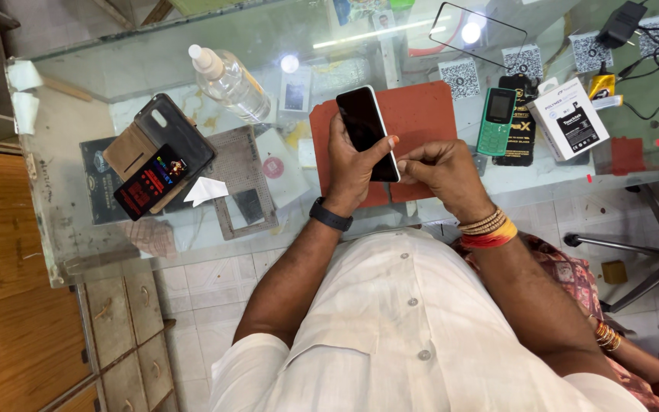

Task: The person selects a phone case, then removes the back cover of a smartphone using a prying tool. They separate the internal components from the housing and place the parts on the workbench.

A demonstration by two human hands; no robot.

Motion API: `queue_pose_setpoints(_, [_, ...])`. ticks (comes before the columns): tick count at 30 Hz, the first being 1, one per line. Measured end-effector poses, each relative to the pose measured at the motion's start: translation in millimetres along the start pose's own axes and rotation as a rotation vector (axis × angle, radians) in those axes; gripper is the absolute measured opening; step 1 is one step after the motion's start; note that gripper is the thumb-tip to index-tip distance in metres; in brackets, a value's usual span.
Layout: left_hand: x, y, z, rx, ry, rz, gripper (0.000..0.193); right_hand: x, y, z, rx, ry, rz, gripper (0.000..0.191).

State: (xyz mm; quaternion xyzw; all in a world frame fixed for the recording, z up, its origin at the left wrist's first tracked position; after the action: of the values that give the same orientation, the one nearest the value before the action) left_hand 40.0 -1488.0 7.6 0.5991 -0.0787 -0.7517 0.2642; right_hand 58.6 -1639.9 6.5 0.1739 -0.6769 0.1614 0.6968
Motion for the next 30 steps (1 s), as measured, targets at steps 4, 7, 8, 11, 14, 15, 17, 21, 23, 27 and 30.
queue_pose_setpoints(4, [0.7, -0.9, 0.5, 0.025, 0.011, -0.023, 0.067, -2.2, 0.2, -1.9, 0.042, -0.008, -0.003, 0.008])
queue_pose_setpoints(7, [1.6, -1.1, 0.5, 0.045, 0.035, -0.018, 0.070, -10.3, -1.4, -1.3, 0.053, 0.037, -0.018, 0.008])
queue_pose_setpoints(8, [2.1, -1.4, 0.9, 0.052, 0.040, -0.013, 0.070, -13.1, -1.7, -0.5, 0.059, 0.052, -0.020, 0.009])
queue_pose_setpoints(11, [3.6, -2.8, 0.9, 0.066, 0.050, -0.020, 0.071, -19.9, -1.7, 0.6, 0.074, 0.080, -0.031, 0.010])
queue_pose_setpoints(14, [5.2, -5.0, 0.7, 0.076, 0.048, 0.012, 0.073, -22.7, -0.6, 0.5, 0.083, 0.076, -0.044, 0.010])
queue_pose_setpoints(15, [5.8, -5.6, 0.3, 0.080, 0.044, 0.023, 0.073, -23.3, -0.5, 0.3, 0.084, 0.074, -0.037, 0.010])
queue_pose_setpoints(17, [7.3, -6.6, 0.3, 0.087, 0.033, 0.045, 0.072, -23.6, 0.1, 0.3, 0.091, 0.067, -0.012, 0.010])
queue_pose_setpoints(21, [7.2, -7.8, 1.8, 0.099, 0.041, 0.046, 0.072, -21.4, 2.5, -0.1, 0.113, 0.036, 0.032, 0.011])
queue_pose_setpoints(23, [7.9, -7.3, 1.2, 0.112, 0.031, 0.048, 0.072, -21.9, 2.3, -0.8, 0.121, 0.033, 0.032, 0.011])
queue_pose_setpoints(27, [6.3, -4.9, 2.0, 0.112, 0.060, -0.009, 0.073, -24.5, 0.4, 1.4, 0.117, 0.043, 0.022, 0.012])
queue_pose_setpoints(30, [6.9, -3.8, 1.7, 0.109, 0.062, -0.024, 0.074, -21.2, -2.1, 3.2, 0.107, -0.011, 0.092, 0.012])
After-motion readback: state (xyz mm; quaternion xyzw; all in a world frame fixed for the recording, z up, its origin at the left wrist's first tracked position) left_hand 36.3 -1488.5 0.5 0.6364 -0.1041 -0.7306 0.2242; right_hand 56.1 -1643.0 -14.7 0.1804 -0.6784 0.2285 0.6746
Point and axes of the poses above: each hand's wrist, its own z-axis away from the middle knuckle, its own y-axis out of the palm, x = y × z, the point moved 10 cm from there along -z, towards the middle knuckle, and after that the axes turned 15 degrees about -y, right-handed, at the moved point
